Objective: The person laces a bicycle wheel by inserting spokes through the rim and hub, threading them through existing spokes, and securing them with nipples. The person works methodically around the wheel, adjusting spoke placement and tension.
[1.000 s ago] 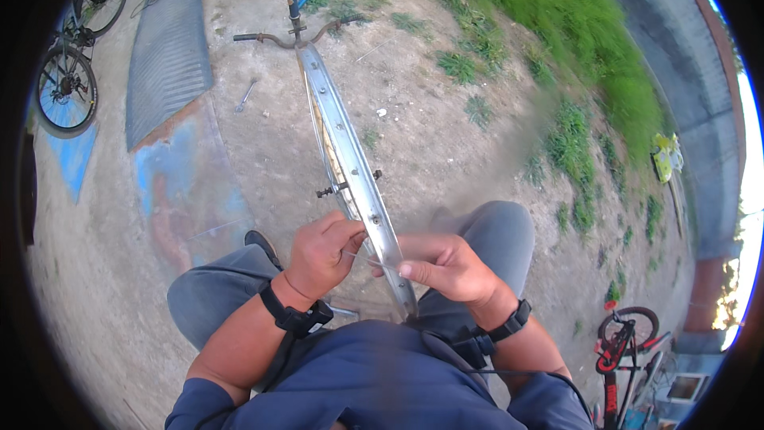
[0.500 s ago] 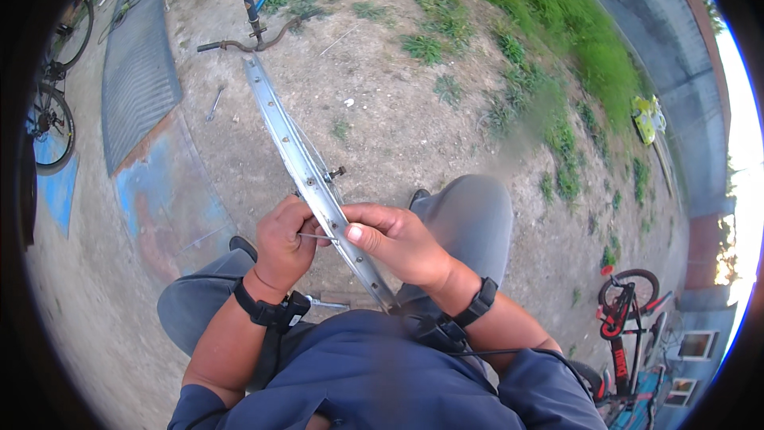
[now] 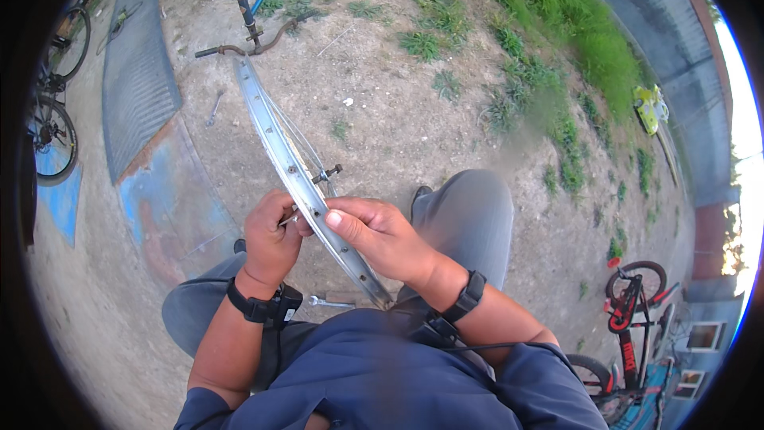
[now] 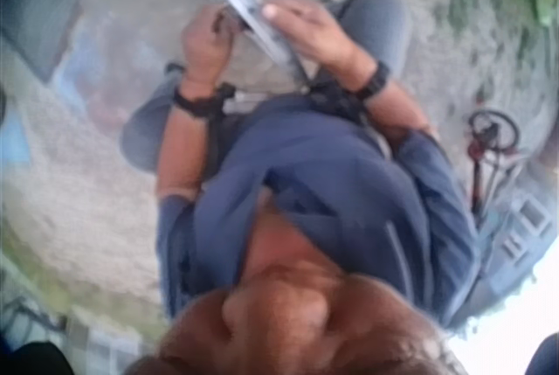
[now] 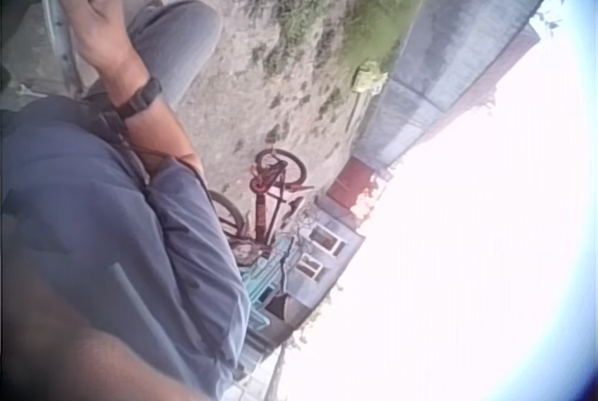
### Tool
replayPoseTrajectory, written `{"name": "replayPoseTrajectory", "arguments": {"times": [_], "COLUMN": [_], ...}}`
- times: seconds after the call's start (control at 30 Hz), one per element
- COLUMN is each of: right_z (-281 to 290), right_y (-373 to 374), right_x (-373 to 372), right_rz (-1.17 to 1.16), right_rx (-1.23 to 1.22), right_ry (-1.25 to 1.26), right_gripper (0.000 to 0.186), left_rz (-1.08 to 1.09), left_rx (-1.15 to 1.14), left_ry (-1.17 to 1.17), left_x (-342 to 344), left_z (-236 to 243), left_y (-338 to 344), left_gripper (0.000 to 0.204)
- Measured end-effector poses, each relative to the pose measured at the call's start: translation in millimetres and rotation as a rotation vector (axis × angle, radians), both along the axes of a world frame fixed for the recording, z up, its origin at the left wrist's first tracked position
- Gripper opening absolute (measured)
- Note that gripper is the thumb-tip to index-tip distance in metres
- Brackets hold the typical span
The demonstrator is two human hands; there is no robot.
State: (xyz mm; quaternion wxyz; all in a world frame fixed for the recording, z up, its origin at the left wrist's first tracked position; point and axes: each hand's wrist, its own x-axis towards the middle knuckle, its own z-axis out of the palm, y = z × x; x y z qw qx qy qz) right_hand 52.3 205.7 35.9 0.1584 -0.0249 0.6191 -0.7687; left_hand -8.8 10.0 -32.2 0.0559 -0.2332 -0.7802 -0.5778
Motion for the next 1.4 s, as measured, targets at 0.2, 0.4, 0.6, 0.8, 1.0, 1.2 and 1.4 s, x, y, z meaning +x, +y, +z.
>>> {"name": "replayPoseTrajectory", "arguments": {"times": [0.2, 0.4, 0.6, 0.8, 1.0, 1.2, 1.4], "right_z": [-1, -2, -1, -3, -1, 1, 2], "right_y": [-5, -8, -8, -4, 0, -3, 1], "right_x": [-5, -7, -4, -10, -10, -11, -13], "right_rz": [0.038, 0.035, -0.021, 0.005, -0.029, -0.132, -0.129], "right_rx": [-0.035, -0.077, -0.114, -0.072, -0.023, -0.064, -0.071], "right_ry": [0.046, 0.076, -0.011, 0.006, 0.013, -0.038, -0.012], "right_gripper": [0.045, 0.043, 0.041, 0.045, 0.048, 0.053, 0.054], "left_rz": [-0.015, 0.018, 0.130, 0.161, 0.232, 0.354, 0.332], "left_rx": [-0.008, 0.032, 0.422, 0.611, 0.632, 0.583, 0.588], "left_ry": [-0.059, -0.058, -0.645, -1.042, -1.058, -1.118, -1.191], "left_x": [2, 3, 4, 0, -6, -19, -16], "left_z": [11, 10, 5, 7, -14, -53, -69], "left_y": [-15, -17, -22, -25, -22, -26, -23], "left_gripper": [0.022, 0.017, 0.015, 0.018, 0.016, 0.016, 0.017]}}
